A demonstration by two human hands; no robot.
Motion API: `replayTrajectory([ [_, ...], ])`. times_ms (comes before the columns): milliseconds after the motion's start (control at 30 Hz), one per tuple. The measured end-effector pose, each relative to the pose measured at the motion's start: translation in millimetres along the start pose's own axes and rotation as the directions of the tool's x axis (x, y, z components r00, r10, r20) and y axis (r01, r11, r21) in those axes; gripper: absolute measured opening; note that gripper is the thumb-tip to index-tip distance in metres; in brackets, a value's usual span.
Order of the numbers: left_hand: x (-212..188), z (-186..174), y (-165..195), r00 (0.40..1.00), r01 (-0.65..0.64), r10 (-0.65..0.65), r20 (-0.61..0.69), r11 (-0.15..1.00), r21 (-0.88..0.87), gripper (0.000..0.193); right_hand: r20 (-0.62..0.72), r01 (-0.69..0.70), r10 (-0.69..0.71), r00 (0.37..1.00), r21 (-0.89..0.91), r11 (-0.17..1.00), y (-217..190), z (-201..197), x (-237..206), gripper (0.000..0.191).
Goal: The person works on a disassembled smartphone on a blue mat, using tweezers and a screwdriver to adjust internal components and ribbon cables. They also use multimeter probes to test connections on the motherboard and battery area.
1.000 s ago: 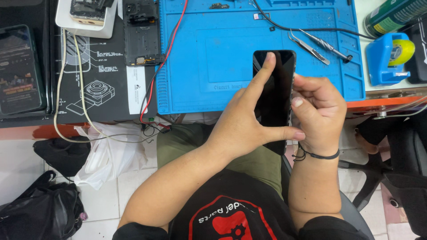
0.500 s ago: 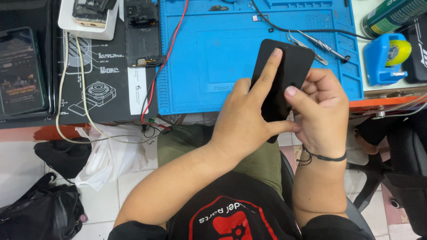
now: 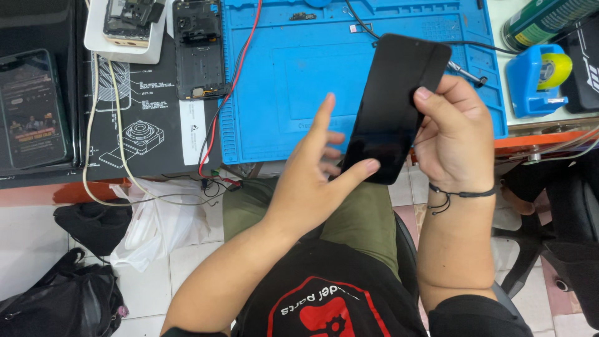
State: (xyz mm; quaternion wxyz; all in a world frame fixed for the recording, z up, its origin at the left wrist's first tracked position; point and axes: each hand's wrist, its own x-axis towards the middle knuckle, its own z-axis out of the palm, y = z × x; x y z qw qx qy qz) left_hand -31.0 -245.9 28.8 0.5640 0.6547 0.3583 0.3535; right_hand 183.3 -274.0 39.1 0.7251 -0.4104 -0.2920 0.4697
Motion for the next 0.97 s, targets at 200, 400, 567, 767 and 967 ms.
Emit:
replayTrajectory([
  [200,-51.7,-22.0,-58.4,0.962,0.270,-0.264,0.070,0.957,-0.108,0.054,0.127,0.363,-0.348,0.929,-0.503,0.784,-12.4,2.6,8.5,0.015],
  [400,-109.1,-44.4,-155.2,0.842,0.522,-0.528,0.110,0.849,0.078,0.042,0.761,0.758,-0.414,0.500,-0.615,-0.214,16.6,33.2,36.4,0.019],
  [567,-144.6,-66.4,-218.0,0.737,0.673,-0.647,-0.195,0.728,0.132,0.059,0.851,0.734,-0.271,0.449,-0.525,-0.431,52.3,38.3,42.7,0.013],
  [767,-163.1,-60.3,-241.2,0.697,0.711,-0.530,-0.483,0.428,0.558,0.080,0.825,0.755,-0.357,0.439,-0.554,-0.351,91.3,4.0,39.2,0.013],
  [967,-156.4,-36.2,-243.3,0.640,0.764,-0.562,-0.524,0.394,0.511,0.090,0.742,0.735,-0.410,0.530,-0.643,-0.213,118.0,-4.9,26.5,0.017],
])
